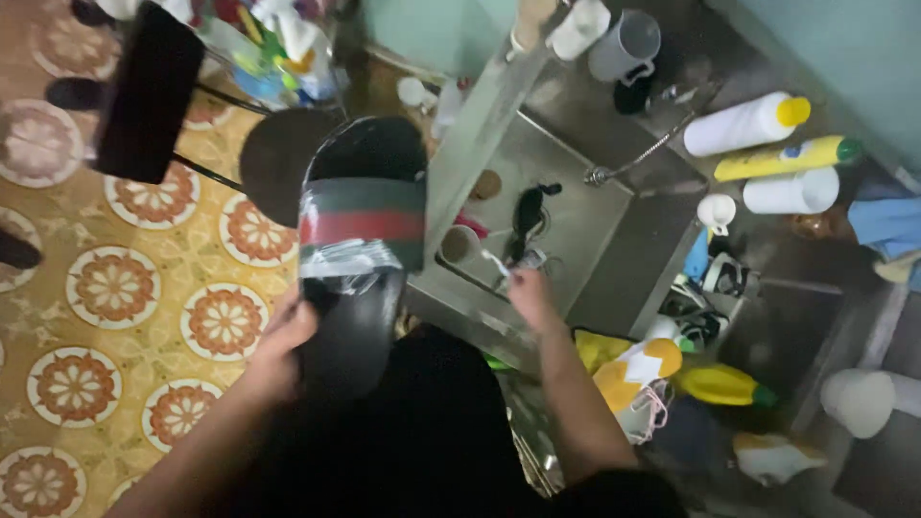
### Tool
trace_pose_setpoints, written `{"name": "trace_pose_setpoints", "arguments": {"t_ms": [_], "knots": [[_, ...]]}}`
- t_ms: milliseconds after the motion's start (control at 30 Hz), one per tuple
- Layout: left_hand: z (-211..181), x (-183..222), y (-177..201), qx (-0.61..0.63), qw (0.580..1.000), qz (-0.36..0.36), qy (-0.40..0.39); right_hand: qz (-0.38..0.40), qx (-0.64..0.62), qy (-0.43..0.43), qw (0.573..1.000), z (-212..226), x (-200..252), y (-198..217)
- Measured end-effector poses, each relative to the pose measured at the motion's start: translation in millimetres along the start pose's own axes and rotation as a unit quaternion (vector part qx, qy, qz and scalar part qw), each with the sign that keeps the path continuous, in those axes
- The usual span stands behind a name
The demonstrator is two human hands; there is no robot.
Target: Cleaning a pair of slippers with a toothbrush and cleaning agent.
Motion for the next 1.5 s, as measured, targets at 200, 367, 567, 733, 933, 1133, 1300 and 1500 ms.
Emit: {"name": "trace_pose_setpoints", "arguments": {"t_ms": [200, 367, 567, 733, 933, 1133, 1300, 1500], "knots": [[46, -18, 32, 0.08, 0.964, -0.234, 0.1, 0.026, 0.143, 0.1, 0.984, -16, -106, -109], [67, -32, 20, 0.12, 0.91, -0.363, 0.159, 0.057, 0.142, 0.109, 0.982, 94, -97, -90], [73, -30, 23, 0.164, 0.889, -0.375, 0.207, 0.116, 0.222, 0.006, 0.968, 70, -89, -97], [55, -48, -4, 0.193, 0.947, -0.184, 0.181, 0.002, 0.089, 0.09, 0.992, 19, -37, -23], [23, -60, -53, 0.142, 0.972, -0.132, 0.133, -0.161, -0.251, 0.152, 0.942, 54, 89, 106], [4, -52, -78, 0.071, 0.997, -0.008, 0.02, -0.362, -0.23, 0.331, 0.841, 176, 241, 171], [-16, -38, -94, 0.0, 0.99, 0.085, -0.115, -0.407, -0.177, 0.368, 0.817, 230, 283, 159], [-25, -23, -96, -0.013, 0.974, 0.097, -0.202, -0.44, -0.073, 0.454, 0.772, 261, 321, 142]]}}
Point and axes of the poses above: each hand's wrist, its own x-axis away from the middle knuckle, its own y-axis out of the back of the hand, z = x × y, the point moved 3 cm from there along -x, towards the middle knuckle, and after that the axes turned 6 degrees about x, right-handed, at the moved point
